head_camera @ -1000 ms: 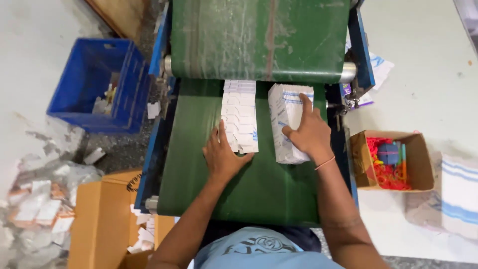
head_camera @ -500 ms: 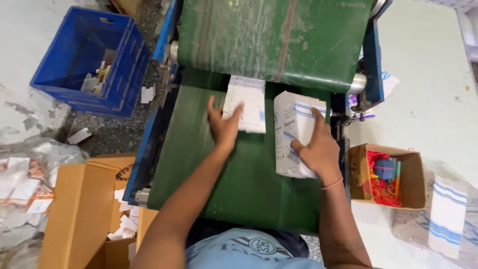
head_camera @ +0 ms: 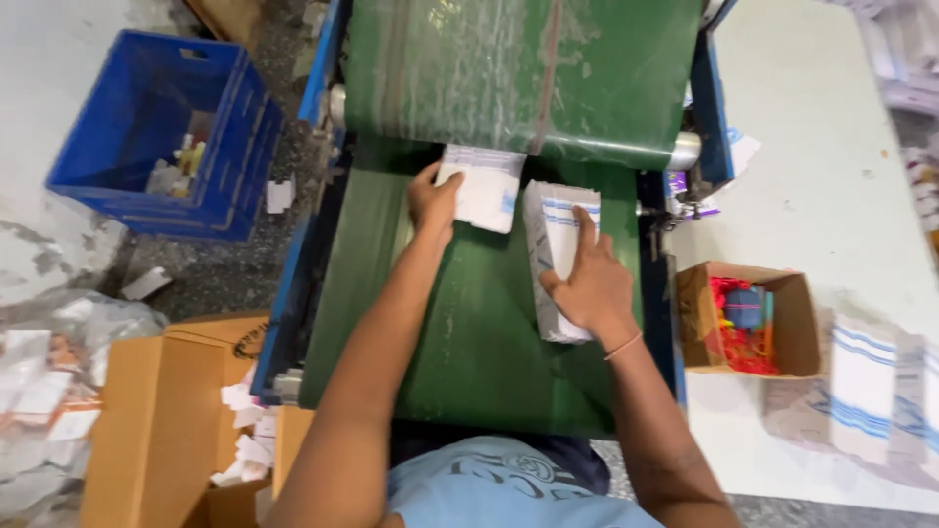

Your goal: Gathering flattened cardboard boxes from a conveyor belt, stacking them, and securing them with rubber bands.

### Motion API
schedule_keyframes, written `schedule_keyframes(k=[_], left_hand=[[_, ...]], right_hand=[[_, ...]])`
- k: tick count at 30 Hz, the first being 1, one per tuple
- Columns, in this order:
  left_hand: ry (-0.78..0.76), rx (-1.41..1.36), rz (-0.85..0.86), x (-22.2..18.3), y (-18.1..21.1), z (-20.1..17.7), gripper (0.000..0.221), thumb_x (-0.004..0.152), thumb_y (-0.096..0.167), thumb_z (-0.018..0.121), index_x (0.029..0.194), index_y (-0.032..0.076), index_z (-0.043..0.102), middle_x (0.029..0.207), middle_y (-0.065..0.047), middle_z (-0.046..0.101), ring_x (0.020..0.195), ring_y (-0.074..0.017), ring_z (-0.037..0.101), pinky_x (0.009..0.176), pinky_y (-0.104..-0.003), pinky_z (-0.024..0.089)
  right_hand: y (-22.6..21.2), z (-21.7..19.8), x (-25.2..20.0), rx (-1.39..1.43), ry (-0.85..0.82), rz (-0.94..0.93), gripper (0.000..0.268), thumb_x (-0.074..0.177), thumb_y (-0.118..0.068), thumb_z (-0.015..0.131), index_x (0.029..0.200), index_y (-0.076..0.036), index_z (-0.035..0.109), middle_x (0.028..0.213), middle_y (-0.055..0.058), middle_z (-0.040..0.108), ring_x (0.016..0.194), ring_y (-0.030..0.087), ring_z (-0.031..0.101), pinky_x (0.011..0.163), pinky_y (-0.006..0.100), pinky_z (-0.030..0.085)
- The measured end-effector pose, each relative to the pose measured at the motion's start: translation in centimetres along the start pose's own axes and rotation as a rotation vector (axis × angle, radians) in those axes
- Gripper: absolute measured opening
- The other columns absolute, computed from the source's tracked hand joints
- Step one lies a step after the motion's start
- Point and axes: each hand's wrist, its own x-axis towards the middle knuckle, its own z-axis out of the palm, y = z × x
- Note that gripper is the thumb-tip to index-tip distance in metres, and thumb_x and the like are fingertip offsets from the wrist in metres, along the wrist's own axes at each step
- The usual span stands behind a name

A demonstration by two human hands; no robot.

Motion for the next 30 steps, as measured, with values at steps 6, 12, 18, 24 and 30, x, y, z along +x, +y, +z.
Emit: schedule_keyframes(k=[6,12,18,24,30], left_hand=[[-0.170,-0.207,0.058,-10.2,4.3,-12.6,0.046,0.086,-0.003,0.074,0.131,-0.007,0.066,0.116,-0.012,0.074,0.099,-0.0156,0.071,0.088,-0.029,0.058],[-0.052,0.639,0.439,-21.2,20.1,-18.8,0.048,0.090,0.007,0.075,0.137,0.000,0.066,0.114,-0.017,0.075,0.096,-0.0241,0.073,0.084,-0.033,0.057],[-0.449,0.843,0.644,-26.7,13.8,-8.5,0.054,0.084,0.018,0.070,0.137,0.014,0.059,0.113,-0.020,0.068,0.090,-0.0391,0.069,0.077,-0.047,0.057],[-0.796,0.816,0.471,-27.2,14.9,-4.7,0.097,0.071,0.038,0.085,0.154,0.020,0.039,0.146,-0.033,0.041,0.102,-0.0477,0.066,0.086,-0.052,0.056],[-0.800,0.747,0.599,-19.4,13.0,-2.0,0.125,0.051,0.054,0.094,0.156,0.023,0.033,0.157,-0.034,0.033,0.129,-0.0543,0.052,0.102,-0.055,0.048]], right_hand=[[1.4,0.0,-0.9,0.068,0.072,-0.073,0.098,0.074,-0.037,0.074,0.158,-0.017,0.027,0.127,0.031,0.058,0.108,0.051,0.063,0.090,0.054,0.053],[0.8,-0.4,-1.5,0.057,0.024,-0.060,0.100,0.073,-0.035,0.074,0.158,-0.013,0.025,0.124,0.033,0.057,0.104,0.052,0.064,0.087,0.054,0.054],[-0.2,-1.2,-3.6,0.017,-0.034,-0.006,0.095,0.083,-0.048,0.071,0.161,-0.017,0.027,0.126,0.032,0.057,0.105,0.052,0.064,0.089,0.054,0.053],[4.7,-3.5,-9.2,0.349,-0.012,-0.555,0.105,0.066,-0.044,0.088,0.154,-0.009,0.044,0.156,0.037,0.038,0.141,0.053,0.045,0.112,0.053,0.043],[9.4,-0.5,-2.9,0.301,0.127,-0.529,0.117,0.042,-0.054,0.095,0.144,-0.011,0.055,0.144,0.027,0.053,0.135,0.047,0.052,0.113,0.053,0.043]])
